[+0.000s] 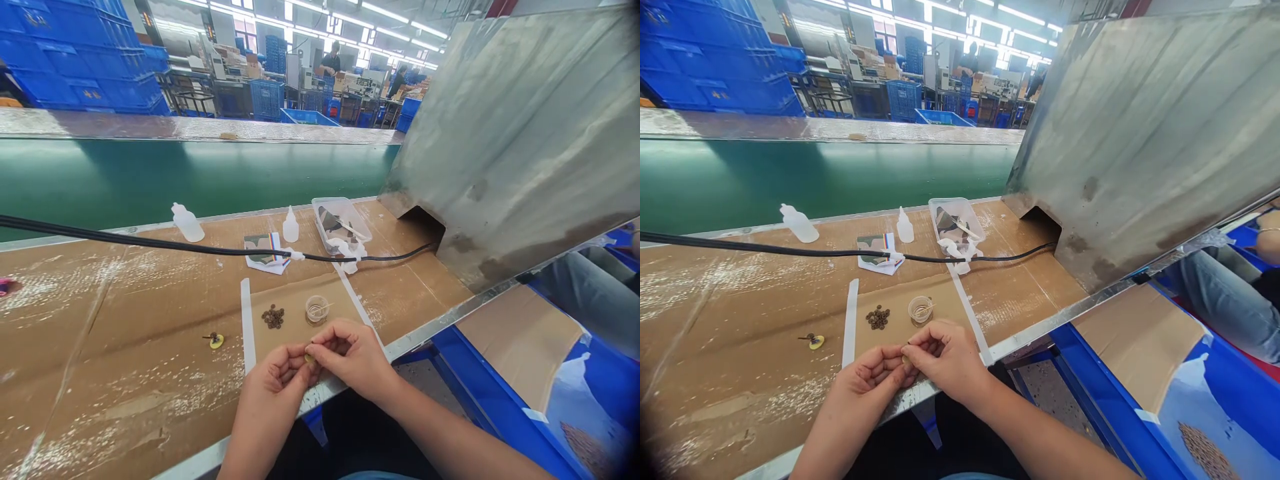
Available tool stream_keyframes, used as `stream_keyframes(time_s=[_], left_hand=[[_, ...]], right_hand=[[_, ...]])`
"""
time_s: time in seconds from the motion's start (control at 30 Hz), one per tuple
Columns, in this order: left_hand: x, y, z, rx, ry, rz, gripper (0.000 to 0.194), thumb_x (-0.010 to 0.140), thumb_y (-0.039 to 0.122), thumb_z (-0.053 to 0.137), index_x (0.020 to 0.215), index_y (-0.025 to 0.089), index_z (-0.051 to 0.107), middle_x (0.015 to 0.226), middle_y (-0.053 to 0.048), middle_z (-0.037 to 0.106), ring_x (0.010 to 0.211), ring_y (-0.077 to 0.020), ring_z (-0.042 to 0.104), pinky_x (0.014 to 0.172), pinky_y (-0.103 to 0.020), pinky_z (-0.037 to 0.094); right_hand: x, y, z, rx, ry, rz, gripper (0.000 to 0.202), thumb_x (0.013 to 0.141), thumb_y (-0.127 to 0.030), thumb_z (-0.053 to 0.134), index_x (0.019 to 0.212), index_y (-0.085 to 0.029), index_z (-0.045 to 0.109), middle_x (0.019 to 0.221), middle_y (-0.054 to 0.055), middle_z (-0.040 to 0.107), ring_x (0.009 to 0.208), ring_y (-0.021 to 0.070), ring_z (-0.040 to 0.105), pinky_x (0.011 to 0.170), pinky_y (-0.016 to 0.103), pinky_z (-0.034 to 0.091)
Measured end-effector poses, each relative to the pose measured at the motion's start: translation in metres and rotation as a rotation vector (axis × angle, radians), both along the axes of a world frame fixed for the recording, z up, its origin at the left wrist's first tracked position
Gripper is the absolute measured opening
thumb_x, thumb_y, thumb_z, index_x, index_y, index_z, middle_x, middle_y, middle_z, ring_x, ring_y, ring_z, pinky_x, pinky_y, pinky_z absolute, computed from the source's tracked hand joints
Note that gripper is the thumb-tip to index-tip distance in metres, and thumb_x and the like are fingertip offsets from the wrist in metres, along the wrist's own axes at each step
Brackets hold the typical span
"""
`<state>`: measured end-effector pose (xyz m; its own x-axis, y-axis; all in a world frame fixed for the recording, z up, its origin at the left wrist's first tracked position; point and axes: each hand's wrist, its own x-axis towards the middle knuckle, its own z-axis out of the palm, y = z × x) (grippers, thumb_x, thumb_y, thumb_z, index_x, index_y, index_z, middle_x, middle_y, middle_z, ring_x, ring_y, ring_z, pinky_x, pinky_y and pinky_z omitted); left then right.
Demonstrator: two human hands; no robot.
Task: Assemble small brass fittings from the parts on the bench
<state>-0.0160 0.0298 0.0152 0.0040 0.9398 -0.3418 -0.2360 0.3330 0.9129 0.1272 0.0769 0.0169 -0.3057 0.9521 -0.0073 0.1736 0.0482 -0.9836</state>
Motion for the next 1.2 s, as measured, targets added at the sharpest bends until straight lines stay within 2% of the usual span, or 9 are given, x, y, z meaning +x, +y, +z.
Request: stream_keyframes(time_s=[0.2,0.3,0.47,0.67,1.0,1.2], left_hand=[[0.002,0.002,0.002,-0.019,0.002,0.025,0.026,0.071,0.032,0.076,0.088,0.015,0.068,0.071,-0.004,0.072,0.068,-0.0144,0.065,0.071,-0.026,0.052],[0.003,0.002,0.004,-0.031,0.006,0.028,0.028,0.068,0.034,0.078,0.086,0.015,0.068,0.069,-0.003,0.072,0.066,-0.0144,0.064,0.069,-0.026,0.052],[0.002,0.003,0.009,-0.042,0.022,0.019,0.025,0.069,0.033,0.077,0.084,0.015,0.069,0.066,-0.003,0.071,0.065,-0.0144,0.064,0.069,-0.026,0.051],[0.002,0.003,0.008,-0.05,0.027,0.015,0.024,0.07,0.032,0.076,0.085,0.015,0.068,0.07,-0.004,0.072,0.069,-0.0154,0.066,0.071,-0.027,0.051],[0.001,0.004,0.011,-0.075,0.021,-0.001,0.023,0.073,0.03,0.074,0.086,0.014,0.065,0.07,-0.004,0.072,0.07,-0.0147,0.066,0.07,-0.026,0.05],[0.003,0.004,0.009,-0.066,0.011,0.019,0.029,0.07,0.035,0.076,0.087,0.015,0.064,0.068,-0.002,0.071,0.067,-0.0148,0.066,0.071,-0.027,0.051]], right_hand=[[0.003,0.003,0.007,0.136,-0.152,0.033,0.011,0.078,-0.024,0.072,0.072,-0.016,0.068,0.068,0.001,0.064,0.058,0.0119,0.059,0.052,0.021,0.046],[0.004,0.005,0.008,0.154,-0.199,0.04,0.01,0.077,-0.022,0.072,0.07,-0.015,0.068,0.066,0.001,0.064,0.055,0.0104,0.057,0.05,0.019,0.044],[0.004,0.006,0.01,0.057,-0.162,0.082,0.012,0.077,-0.025,0.072,0.072,-0.015,0.068,0.063,0.001,0.066,0.053,0.0121,0.061,0.048,0.02,0.046],[0.005,0.008,0.007,-0.046,-0.091,0.125,0.013,0.078,-0.026,0.071,0.074,-0.015,0.066,0.063,0.003,0.07,0.056,0.0163,0.067,0.052,0.023,0.052],[0.006,0.009,0.006,-0.152,-0.019,0.16,0.022,0.078,-0.035,0.072,0.076,-0.015,0.062,0.064,0.004,0.071,0.061,0.0202,0.071,0.057,0.027,0.056],[0.004,0.008,0.008,-0.243,0.063,0.149,0.032,0.072,-0.043,0.076,0.074,-0.015,0.061,0.064,0.004,0.071,0.06,0.0209,0.071,0.059,0.03,0.057]])
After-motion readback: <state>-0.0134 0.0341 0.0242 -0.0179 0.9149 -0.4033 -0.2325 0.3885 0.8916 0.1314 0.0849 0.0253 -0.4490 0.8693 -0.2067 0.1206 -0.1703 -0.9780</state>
